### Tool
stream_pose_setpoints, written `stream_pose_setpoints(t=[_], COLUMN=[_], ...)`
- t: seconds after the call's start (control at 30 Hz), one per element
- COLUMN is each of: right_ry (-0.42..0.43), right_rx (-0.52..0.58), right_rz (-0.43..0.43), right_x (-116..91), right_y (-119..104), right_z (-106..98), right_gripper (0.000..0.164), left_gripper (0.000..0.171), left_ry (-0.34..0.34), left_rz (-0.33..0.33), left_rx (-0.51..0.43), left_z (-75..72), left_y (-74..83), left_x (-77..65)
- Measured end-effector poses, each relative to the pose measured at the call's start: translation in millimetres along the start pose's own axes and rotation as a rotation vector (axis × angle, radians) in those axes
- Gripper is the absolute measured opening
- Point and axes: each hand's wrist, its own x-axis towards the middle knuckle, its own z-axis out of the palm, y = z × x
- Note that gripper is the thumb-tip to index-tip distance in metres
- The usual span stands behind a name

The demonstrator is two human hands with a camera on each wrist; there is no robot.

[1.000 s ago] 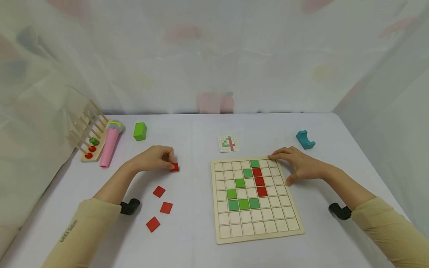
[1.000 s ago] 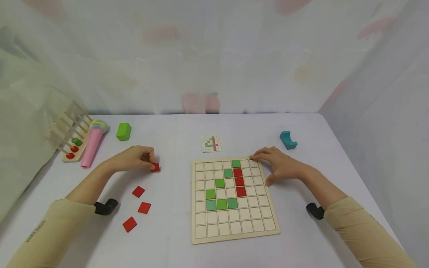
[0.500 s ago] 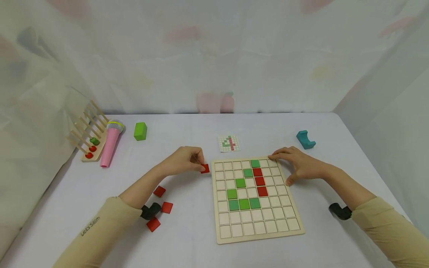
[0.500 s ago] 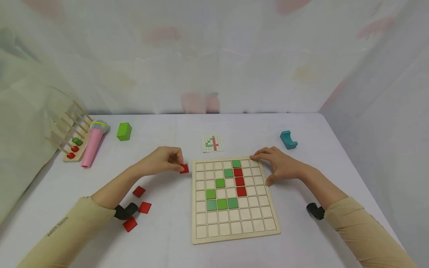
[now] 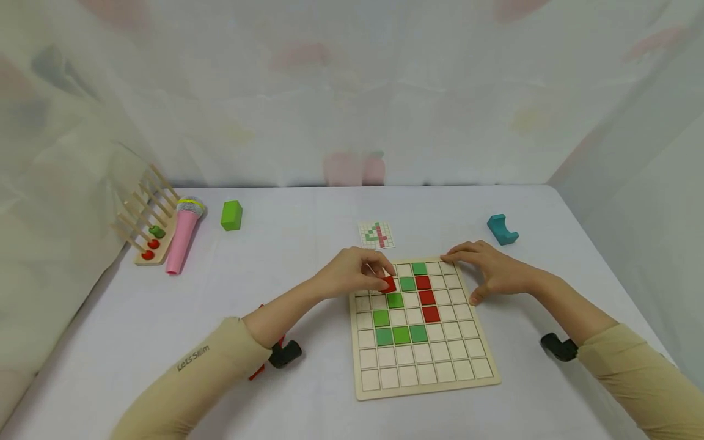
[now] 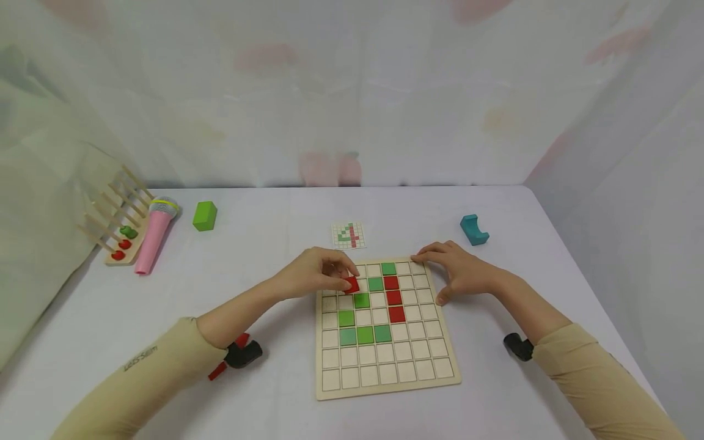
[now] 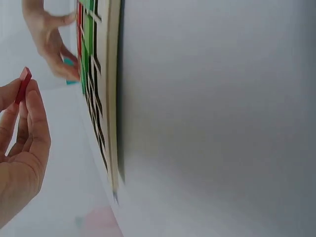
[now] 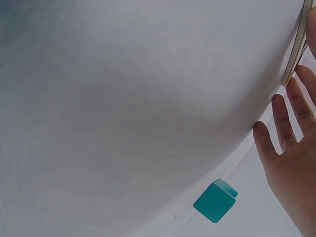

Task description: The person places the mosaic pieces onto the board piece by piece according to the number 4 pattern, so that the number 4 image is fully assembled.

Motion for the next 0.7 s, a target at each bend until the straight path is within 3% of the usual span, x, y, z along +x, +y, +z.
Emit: stream_pose_setpoints(t=[0.37,0.7], right_ry=[-0.006,0.003], right_rx=[0.011,0.007], right_rz=[-0.004,-0.021], right_x=[-0.8,-1.2], right_y=[0.4,0.0], right_z=[-0.6,-1.0], right_gripper=[0.092,0.093], left_gripper=[0.016,0.011], left_ry=[-0.038,-0.059], left_rz=[-0.037,-0.032], left_rx=[-0.013,0.023], left_z=[58.4,70.8], left_y=[27.7,44.7], left_x=[15.6,29.9])
